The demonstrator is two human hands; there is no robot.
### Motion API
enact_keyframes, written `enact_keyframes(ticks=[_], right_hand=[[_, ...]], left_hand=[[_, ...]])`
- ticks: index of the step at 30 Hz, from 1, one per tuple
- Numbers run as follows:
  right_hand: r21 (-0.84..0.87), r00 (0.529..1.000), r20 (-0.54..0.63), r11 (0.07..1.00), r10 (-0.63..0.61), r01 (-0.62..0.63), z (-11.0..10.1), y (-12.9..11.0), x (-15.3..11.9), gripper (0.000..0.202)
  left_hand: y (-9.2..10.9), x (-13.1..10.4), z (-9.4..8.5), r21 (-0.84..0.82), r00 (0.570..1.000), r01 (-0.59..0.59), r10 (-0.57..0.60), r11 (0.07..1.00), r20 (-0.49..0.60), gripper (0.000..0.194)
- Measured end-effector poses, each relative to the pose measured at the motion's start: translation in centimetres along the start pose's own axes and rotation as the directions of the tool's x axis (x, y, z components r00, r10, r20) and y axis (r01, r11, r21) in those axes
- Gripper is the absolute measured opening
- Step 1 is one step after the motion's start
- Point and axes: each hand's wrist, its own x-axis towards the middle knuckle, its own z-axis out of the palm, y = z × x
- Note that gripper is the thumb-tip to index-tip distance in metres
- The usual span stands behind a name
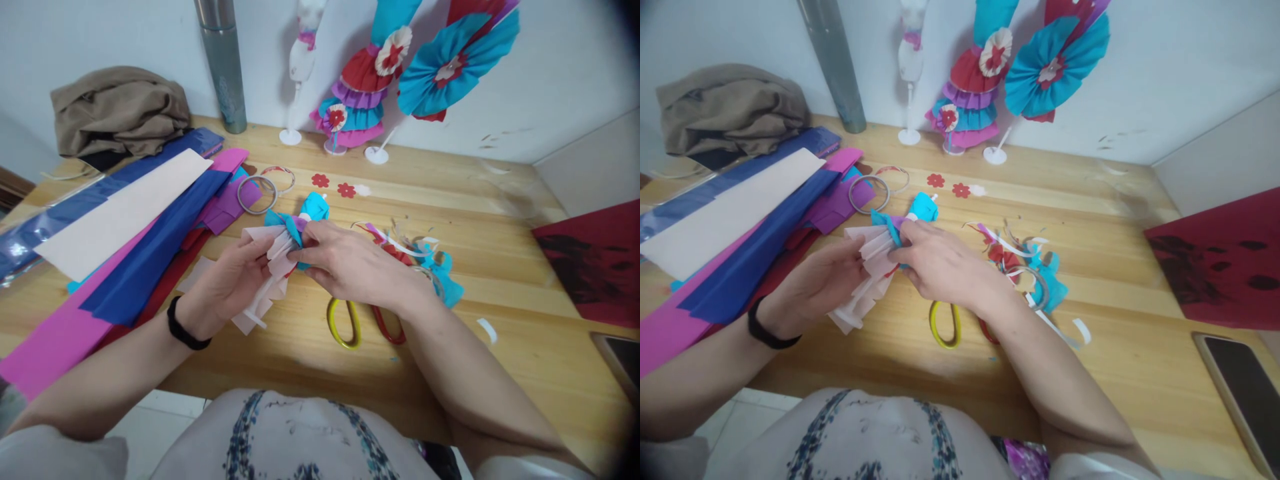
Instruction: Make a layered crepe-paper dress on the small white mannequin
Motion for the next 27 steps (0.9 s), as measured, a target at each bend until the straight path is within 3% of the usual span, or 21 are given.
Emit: enact_keyframes(ticks=[3,9,15,20,27], right_hand=[[0.000,1.000,0.005,1.000,-0.012,0.012,0.2,0.0,0.0,0.030],[-0.003,0.998,0.065,1.000,0.010,-0.010,-0.2,0.0,-0.2,0.029],[0.017,1.000,0.001,0.999,-0.030,0.030,-0.4,0.0,-0.4,0.033],[0.030,0.999,0.025,0.999,-0.030,0.030,-0.3,0.1,-0.3,0.033],[0.149,0.965,-0.204,0.979,0.166,-0.137,1.1,0.6,0.5,0.041]], left_hand=[[-0.1,0.0,0.0,0.028,1.000,-0.004,0.003,1.000,0.027,0.023],[-0.2,0.3,-0.3,0.001,0.999,-0.002,0.002,1.000,-0.033,0.024],[-0.3,0.4,-0.4,-0.009,1.000,-0.005,0.005,1.000,-0.027,0.019],[-0.2,0.4,-0.4,-0.024,0.999,-0.004,0.002,1.000,-0.045,0.020],[-0.2,0.3,-0.6,-0.049,0.996,0.056,-0.059,0.997,-0.062,0.023]])
